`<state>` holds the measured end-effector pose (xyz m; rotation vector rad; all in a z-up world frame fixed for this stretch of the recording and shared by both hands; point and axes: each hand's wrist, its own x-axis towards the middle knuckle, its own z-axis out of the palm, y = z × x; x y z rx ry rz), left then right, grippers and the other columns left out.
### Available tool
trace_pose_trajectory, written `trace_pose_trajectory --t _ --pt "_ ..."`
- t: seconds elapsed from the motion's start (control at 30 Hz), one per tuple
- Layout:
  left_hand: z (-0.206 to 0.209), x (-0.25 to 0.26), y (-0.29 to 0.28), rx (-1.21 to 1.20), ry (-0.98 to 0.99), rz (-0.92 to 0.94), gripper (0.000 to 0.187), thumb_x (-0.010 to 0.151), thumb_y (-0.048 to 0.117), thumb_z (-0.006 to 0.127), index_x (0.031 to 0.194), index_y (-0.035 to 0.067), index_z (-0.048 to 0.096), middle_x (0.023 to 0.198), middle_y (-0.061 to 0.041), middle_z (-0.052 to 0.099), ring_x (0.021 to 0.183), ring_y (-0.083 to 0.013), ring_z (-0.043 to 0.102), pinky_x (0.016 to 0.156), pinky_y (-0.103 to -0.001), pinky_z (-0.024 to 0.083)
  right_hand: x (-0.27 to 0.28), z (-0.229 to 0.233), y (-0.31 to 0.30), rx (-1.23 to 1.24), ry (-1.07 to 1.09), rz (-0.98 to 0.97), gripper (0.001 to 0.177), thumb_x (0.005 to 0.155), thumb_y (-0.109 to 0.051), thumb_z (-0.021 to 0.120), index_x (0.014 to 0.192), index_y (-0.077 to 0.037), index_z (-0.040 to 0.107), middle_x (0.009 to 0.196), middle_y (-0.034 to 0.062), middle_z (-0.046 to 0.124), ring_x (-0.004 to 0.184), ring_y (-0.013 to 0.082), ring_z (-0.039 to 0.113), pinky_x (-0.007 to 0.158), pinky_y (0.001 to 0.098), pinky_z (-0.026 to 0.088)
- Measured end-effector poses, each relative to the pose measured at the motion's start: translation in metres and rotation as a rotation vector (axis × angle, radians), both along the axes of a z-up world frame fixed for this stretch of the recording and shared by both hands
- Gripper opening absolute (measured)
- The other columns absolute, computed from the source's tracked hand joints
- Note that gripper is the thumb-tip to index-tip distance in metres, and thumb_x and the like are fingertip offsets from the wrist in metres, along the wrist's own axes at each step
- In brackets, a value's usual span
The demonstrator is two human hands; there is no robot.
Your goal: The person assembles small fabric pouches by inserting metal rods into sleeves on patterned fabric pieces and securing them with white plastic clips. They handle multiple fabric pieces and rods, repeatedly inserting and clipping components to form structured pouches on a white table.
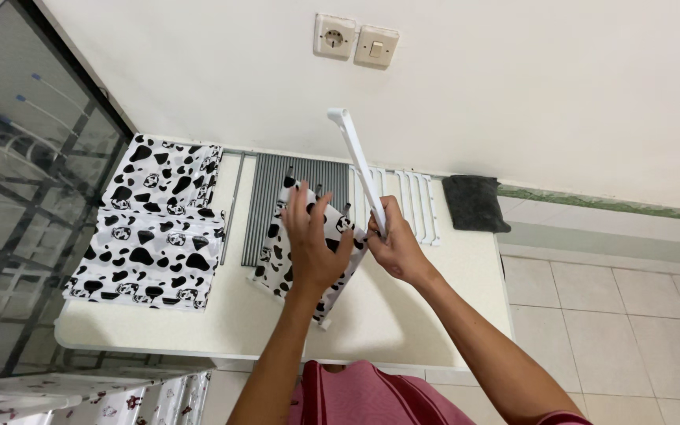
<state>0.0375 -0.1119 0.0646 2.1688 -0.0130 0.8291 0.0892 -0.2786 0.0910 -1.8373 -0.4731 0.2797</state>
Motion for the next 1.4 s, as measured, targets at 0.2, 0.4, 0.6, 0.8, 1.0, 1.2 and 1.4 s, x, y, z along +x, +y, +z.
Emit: trace_pose_trajectory --t 0.2,0.4,0.6,0.8,1.0,1.2,1.4 --pt "-0.016 -0.015 -0.043 0.057 0.024 -0.098 0.033 0.082 0.017 0.077 0.112 0.006 0.070 0.152 -0.019 0.045 0.152 -0.0446 0.028 0.120 -0.070 0.018 -0.002 -0.007 -0.012 0.213 0.009 0.130 0.041 0.090 0.017 0.046 0.122 -0.007 0.038 0.093 0.0032 0.044 0.065 0.0047 0.040 0.051 0.0220 0.040" --pt "-0.030 -0.012 -0.053 0.090 0.018 -0.134 0.037 0.086 0.016 0.074 0.121 0.003 0.070 0.145 -0.021 0.052 0.148 -0.0448 0.036 0.119 -0.069 0.022 -0.003 -0.014 -0.026 0.257 0.199 0.068 0.037 0.088 0.015 0.045 0.116 -0.008 0.037 0.085 0.0027 0.043 0.051 0.0054 0.034 0.037 0.0223 0.028" --pt "-0.032 -0.005 -0.057 0.162 0.057 -0.201 0.023 0.088 0.018 0.071 0.106 0.002 0.072 0.141 -0.021 0.055 0.146 -0.0440 0.037 0.115 -0.069 0.022 -0.007 -0.015 -0.037 0.155 -0.006 0.013 0.031 0.092 0.011 0.051 0.114 -0.006 0.038 0.092 0.0028 0.043 0.081 0.0102 0.045 0.070 0.0273 0.047" --pt "-0.025 -0.008 -0.062 0.131 0.024 -0.213 0.019 0.093 0.023 0.071 0.097 0.004 0.071 0.117 -0.012 0.064 0.127 -0.0345 0.052 0.116 -0.064 0.029 -0.005 -0.014 -0.046 0.423 0.338 -0.105 0.016 0.094 -0.013 0.042 0.108 -0.011 0.038 0.088 0.0047 0.047 0.084 0.0182 0.056 0.074 0.0360 0.052" --pt "-0.016 -0.010 -0.064 0.141 -0.062 -0.205 0.016 0.093 0.020 0.071 0.101 0.007 0.072 0.102 -0.005 0.070 0.115 -0.0291 0.057 0.114 -0.060 0.030 0.005 -0.020 -0.047 0.557 0.371 -0.192 0.016 0.105 -0.026 0.038 0.107 -0.012 0.043 0.085 0.0036 0.048 0.080 0.0177 0.052 0.073 0.0352 0.047" --pt "-0.017 -0.009 -0.065 0.125 -0.101 -0.174 0.015 0.092 0.019 0.072 0.102 0.008 0.072 0.098 -0.004 0.071 0.113 -0.0276 0.060 0.117 -0.060 0.029 0.007 -0.009 -0.044 0.423 0.419 -0.172 0.021 0.103 -0.031 0.056 0.111 -0.013 0.049 0.085 0.0011 0.052 0.078 0.0119 0.053 0.069 0.0305 0.045" --pt "-0.020 -0.010 -0.063 0.093 -0.107 -0.191 0.015 0.089 0.017 0.073 0.101 0.009 0.072 0.099 -0.001 0.072 0.115 -0.0281 0.059 0.117 -0.060 0.028 0.007 0.000 -0.037 0.325 0.379 -0.160 0.018 0.100 -0.024 0.064 0.107 -0.011 0.054 0.078 -0.0008 0.055 0.068 0.0073 0.049 0.059 0.0261 0.039"
